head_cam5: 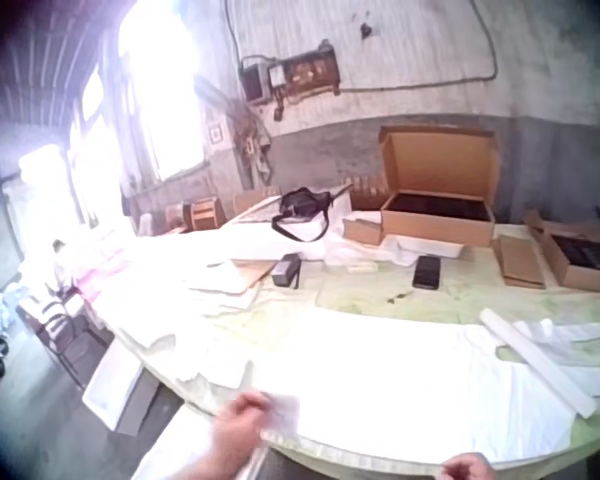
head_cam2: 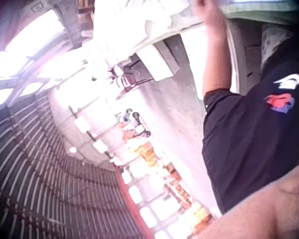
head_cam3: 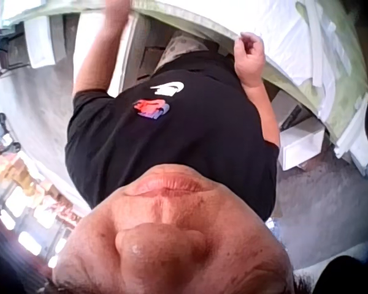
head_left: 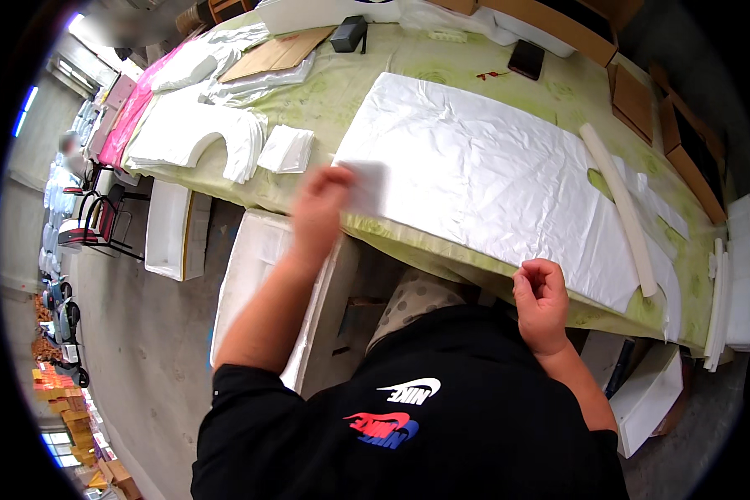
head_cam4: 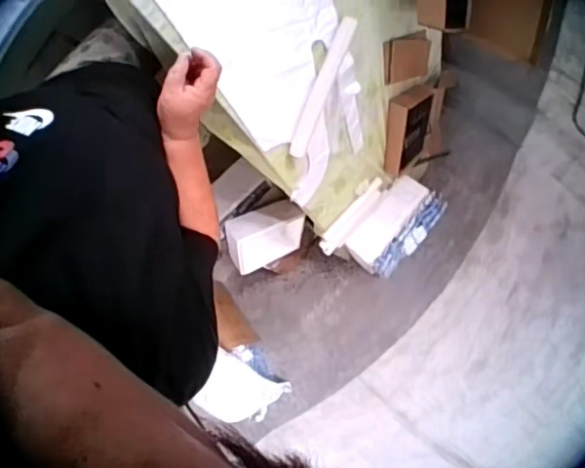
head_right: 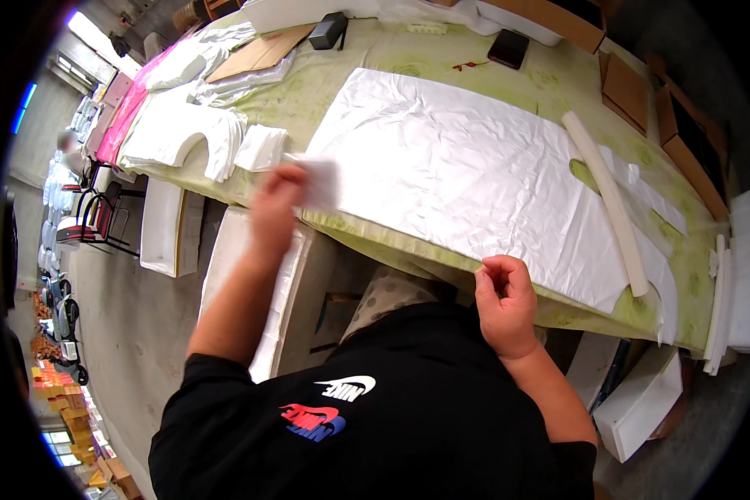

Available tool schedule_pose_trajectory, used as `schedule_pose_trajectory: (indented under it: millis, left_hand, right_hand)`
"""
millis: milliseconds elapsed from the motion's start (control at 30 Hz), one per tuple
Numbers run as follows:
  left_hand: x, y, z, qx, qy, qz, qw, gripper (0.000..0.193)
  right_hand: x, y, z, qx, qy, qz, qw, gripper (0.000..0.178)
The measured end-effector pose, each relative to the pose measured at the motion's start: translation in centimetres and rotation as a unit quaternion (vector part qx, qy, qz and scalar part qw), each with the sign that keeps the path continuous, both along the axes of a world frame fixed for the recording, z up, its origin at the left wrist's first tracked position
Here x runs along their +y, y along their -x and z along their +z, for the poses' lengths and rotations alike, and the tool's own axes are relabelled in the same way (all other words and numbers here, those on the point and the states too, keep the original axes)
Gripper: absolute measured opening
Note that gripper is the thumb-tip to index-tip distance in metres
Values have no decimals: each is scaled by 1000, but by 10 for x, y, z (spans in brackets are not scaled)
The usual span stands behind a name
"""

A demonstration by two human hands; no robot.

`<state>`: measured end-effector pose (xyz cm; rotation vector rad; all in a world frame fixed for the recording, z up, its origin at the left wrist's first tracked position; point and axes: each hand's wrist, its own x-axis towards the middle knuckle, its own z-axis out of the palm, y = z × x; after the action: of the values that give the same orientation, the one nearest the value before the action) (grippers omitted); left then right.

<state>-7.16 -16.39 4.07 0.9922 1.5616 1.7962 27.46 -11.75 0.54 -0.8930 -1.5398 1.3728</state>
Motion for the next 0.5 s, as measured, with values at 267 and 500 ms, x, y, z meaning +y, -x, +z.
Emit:
schedule_pose_trajectory:
  millis: [267,500]
  left_hand:
    - [41,204,-2,233,251,171,924,24]
    - [52,150,22,358,430,134,818,104]
  right_hand:
    - [5,7,1,-74,-24,55,995,11]
    - [7,0,-1,-85,-42,69,993,11]
